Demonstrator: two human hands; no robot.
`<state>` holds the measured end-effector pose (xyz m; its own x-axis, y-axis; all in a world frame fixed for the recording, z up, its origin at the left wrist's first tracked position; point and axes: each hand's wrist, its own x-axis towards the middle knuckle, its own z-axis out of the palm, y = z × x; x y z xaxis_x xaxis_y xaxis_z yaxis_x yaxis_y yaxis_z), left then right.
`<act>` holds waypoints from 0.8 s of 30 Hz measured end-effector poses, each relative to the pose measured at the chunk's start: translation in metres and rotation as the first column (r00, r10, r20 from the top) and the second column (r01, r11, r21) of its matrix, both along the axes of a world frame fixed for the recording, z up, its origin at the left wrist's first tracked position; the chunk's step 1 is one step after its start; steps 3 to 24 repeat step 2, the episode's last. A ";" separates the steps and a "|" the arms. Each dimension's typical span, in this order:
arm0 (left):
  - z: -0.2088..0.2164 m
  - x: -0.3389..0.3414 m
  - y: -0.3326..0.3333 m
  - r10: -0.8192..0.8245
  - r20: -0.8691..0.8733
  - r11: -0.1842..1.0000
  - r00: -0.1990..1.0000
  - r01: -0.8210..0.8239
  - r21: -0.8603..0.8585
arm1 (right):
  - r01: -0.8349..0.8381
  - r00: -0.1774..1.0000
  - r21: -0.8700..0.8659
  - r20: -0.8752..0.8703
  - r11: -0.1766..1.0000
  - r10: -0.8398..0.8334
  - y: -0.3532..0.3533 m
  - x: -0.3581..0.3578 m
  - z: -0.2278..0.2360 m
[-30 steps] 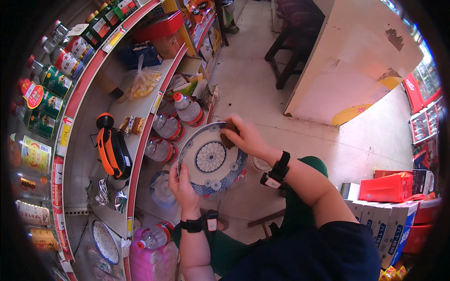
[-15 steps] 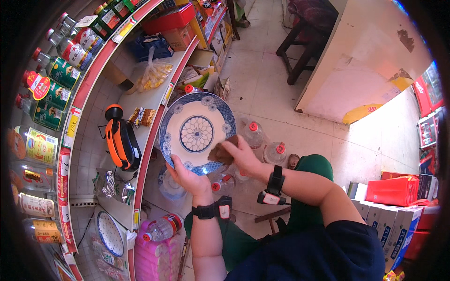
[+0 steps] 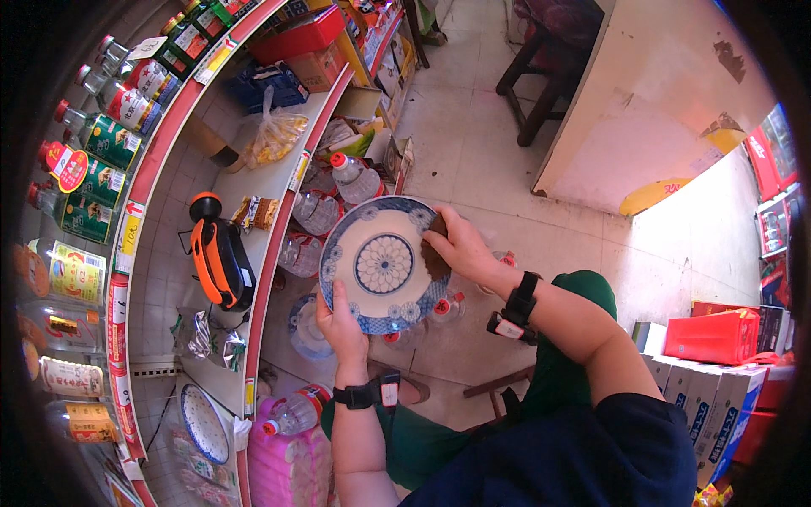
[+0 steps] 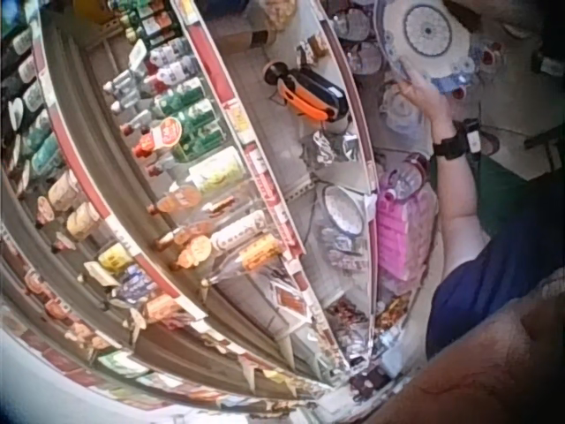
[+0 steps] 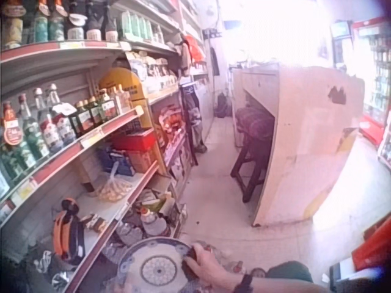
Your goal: The person wipes the inside and outside of a patterned plate with a cloth while sitting in a store aisle.
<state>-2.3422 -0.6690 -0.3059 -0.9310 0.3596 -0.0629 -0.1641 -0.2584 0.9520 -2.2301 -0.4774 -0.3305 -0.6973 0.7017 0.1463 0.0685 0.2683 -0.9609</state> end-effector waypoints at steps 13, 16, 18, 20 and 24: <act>-0.012 -0.007 -0.007 -0.109 -0.051 0.982 0.993 0.100 -0.160 | -0.071 0.995 0.158 0.076 0.985 0.060 0.005 0.008 0.007; -0.012 -0.007 -0.007 -0.109 -0.051 0.982 0.993 0.100 -0.160 | -0.071 0.995 0.158 0.076 0.985 0.060 0.005 0.008 0.007; -0.012 -0.007 -0.007 -0.109 -0.051 0.982 0.993 0.100 -0.160 | -0.071 0.995 0.158 0.076 0.985 0.060 0.005 0.008 0.007; -0.012 -0.007 -0.007 -0.109 -0.051 0.982 0.993 0.100 -0.160 | -0.071 0.995 0.158 0.076 0.985 0.060 0.005 0.008 0.007; -0.012 -0.007 -0.007 -0.109 -0.051 0.982 0.993 0.100 -0.160 | -0.071 0.995 0.158 0.076 0.985 0.060 0.005 0.008 0.007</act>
